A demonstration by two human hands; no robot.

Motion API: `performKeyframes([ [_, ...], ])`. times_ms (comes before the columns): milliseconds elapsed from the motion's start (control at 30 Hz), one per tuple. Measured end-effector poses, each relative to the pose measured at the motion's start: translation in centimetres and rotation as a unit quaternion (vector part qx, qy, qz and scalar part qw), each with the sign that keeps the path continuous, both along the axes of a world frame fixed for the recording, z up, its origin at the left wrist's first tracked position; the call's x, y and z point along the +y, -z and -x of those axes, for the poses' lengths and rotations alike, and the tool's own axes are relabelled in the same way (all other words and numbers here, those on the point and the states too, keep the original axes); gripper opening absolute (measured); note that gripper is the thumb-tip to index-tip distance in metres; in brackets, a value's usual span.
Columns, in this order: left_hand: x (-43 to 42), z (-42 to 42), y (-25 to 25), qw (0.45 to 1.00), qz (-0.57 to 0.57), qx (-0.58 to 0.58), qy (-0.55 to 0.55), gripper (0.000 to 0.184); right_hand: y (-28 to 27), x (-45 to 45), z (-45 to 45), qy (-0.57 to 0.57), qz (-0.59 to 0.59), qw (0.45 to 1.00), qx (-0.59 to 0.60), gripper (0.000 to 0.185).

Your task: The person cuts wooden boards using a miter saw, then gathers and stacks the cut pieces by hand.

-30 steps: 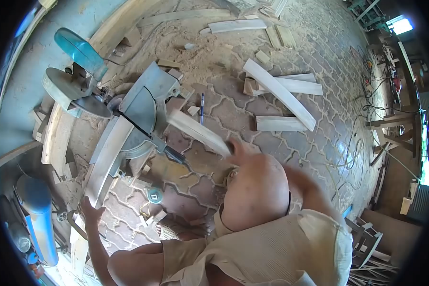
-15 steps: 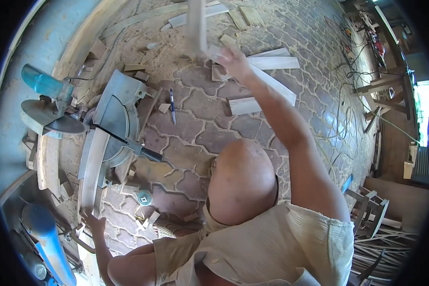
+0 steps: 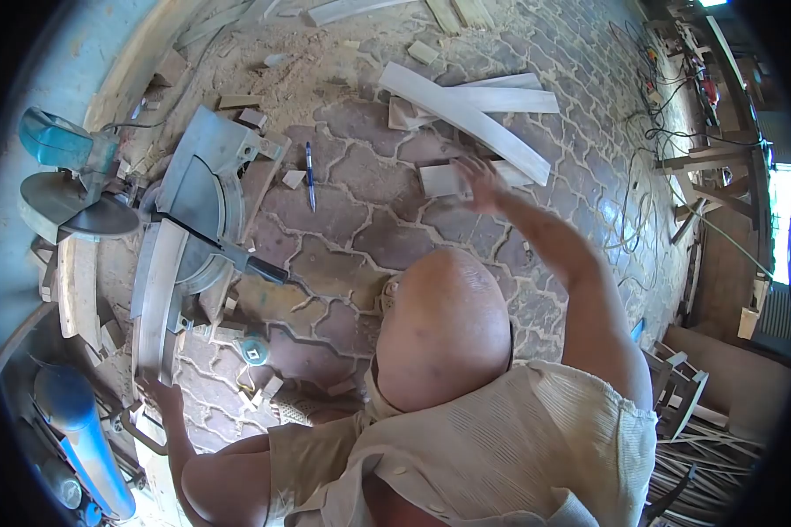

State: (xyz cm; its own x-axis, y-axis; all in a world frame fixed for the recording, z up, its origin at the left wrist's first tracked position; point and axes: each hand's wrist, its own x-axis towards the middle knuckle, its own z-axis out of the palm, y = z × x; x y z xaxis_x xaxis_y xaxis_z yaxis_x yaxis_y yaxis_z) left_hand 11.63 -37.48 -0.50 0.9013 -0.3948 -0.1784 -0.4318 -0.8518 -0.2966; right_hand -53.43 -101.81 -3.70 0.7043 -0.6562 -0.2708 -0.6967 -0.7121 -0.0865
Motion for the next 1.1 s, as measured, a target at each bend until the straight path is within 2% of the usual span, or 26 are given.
performKeyframes([
  [33,0.5,-0.2,0.7,1.0,0.004,0.002,0.001,0.094,0.3,0.8,0.6,0.005,0.02,1.0,-0.007,0.086],
  [100,4.2,-1.8,3.7,0.986,0.086,-0.05,0.134,0.096,0.5,1.0,0.9,0.007,0.041,0.999,-0.013,0.087],
  [167,5.3,-2.2,3.9,0.956,0.178,-0.05,0.226,0.081,0.9,0.6,-0.4,0.004,-0.029,0.995,0.092,0.09],
  [200,4.8,-1.6,3.0,0.979,0.135,-0.021,0.149,0.072,0.2,0.9,-1.2,-0.043,-0.065,0.99,0.119,0.09],
  [233,5.2,-2.4,4.2,0.955,0.224,-0.019,0.195,0.072,-2.0,1.7,-3.4,-0.104,-0.101,0.979,0.143,0.09],
  [267,6.6,-3.1,4.6,0.97,0.173,0.018,0.17,0.072,-4.4,2.7,-6.2,-0.135,-0.156,0.966,0.153,0.09],
  [300,5.9,-2.4,3.9,0.952,0.273,0.1,0.097,0.084,-6.7,3.1,-9.0,-0.163,-0.209,0.95,0.166,0.091],
  [333,3.4,-1.5,0.9,0.972,0.188,0.076,0.116,0.084,-6.9,2.9,-11.3,-0.194,-0.211,0.944,0.161,0.091],
  [367,0.3,0.8,-2.1,0.985,0.144,0.038,0.082,0.08,-7.1,2.7,-13.0,-0.201,-0.233,0.949,0.073,0.091],
  [400,0.6,0.5,-1.6,0.99,0.1,-0.003,0.101,0.08,-7.9,2.5,-14.2,-0.2,-0.254,0.946,-0.011,0.092],
  [467,1.2,0.4,-1.4,0.986,0.107,-0.004,0.127,0.085,-12.5,1.2,-20.4,-0.177,-0.267,0.947,0.013,0.091],
  [500,3.0,-0.4,0.3,0.984,0.115,-0.014,0.132,0.087,-10.7,-0.8,-21.5,-0.297,-0.158,0.932,-0.133,0.088],
  [533,0.7,1.1,-2.2,0.992,0.089,0.01,0.085,0.086,-11.7,-2.8,-24.5,-0.321,-0.091,0.937,-0.106,0.088],
  [567,0.1,1.3,-2.8,0.994,0.078,0.019,0.077,0.087,-13.3,-4.1,-27.0,-0.305,0.0,0.946,-0.113,0.087],
  [600,1.0,0.9,-1.5,0.991,0.092,-0.004,0.099,0.088,-16.0,-3.6,-29.9,-0.206,0.092,0.972,-0.058,0.075],
  [633,3.8,-0.9,1.8,0.961,0.205,-0.014,0.187,0.082,-16.0,-5.3,-31.8,-0.109,0.155,0.98,-0.054,0.065],
  [667,3.8,-0.5,2.3,0.944,0.267,0.021,0.192,0.071,-15.3,-6.9,-33.1,-0.015,0.212,0.976,-0.053,0.055],
  [700,1.8,3.0,-0.8,0.953,0.249,-0.035,0.17,0.06,-13.8,-8.0,-32.8,-0.098,0.248,0.952,-0.151,0.047],
  [733,2.9,4.6,0.1,0.961,0.195,-0.117,0.158,0.054,-12.0,-7.6,-33.6,-0.176,0.274,0.911,-0.253,0.039],
  [767,2.1,6.8,-1.7,0.96,0.167,-0.131,0.182,0.048,-10.6,-4.5,-34.4,-0.178,0.19,0.952,-0.16,0.036],
  [800,4.6,7.4,1.8,0.948,0.224,-0.117,0.194,0.044,-9.4,-1.6,-33.6,-0.178,0.11,0.976,-0.058,0.034],
  [867,6.3,11.1,4.1,0.917,0.339,-0.023,0.211,0.039,-6.1,2.1,-32.1,-0.369,0.104,0.923,-0.031,0.036],
  [900,6.0,13.9,3.4,0.934,0.312,0.05,0.164,0.036,-4.5,3.6,-31.6,-0.375,0.102,0.921,-0.031,0.036],
  [933,7.1,15.7,5.2,0.926,0.3,0.058,0.223,0.036,-3.0,5.0,-31.6,-0.427,0.132,0.892,-0.065,0.037],
  [967,5.6,16.9,2.3,0.916,0.264,0.17,0.249,0.038,-2.1,6.1,-31.5,-0.475,0.162,0.859,-0.099,0.038],
  [1100,1.2,21.3,-0.1,0.9,0.317,0.21,0.214,0.043,-0.3,7.3,-32.1,-0.357,0.05,0.928,-0.097,0.044],
])
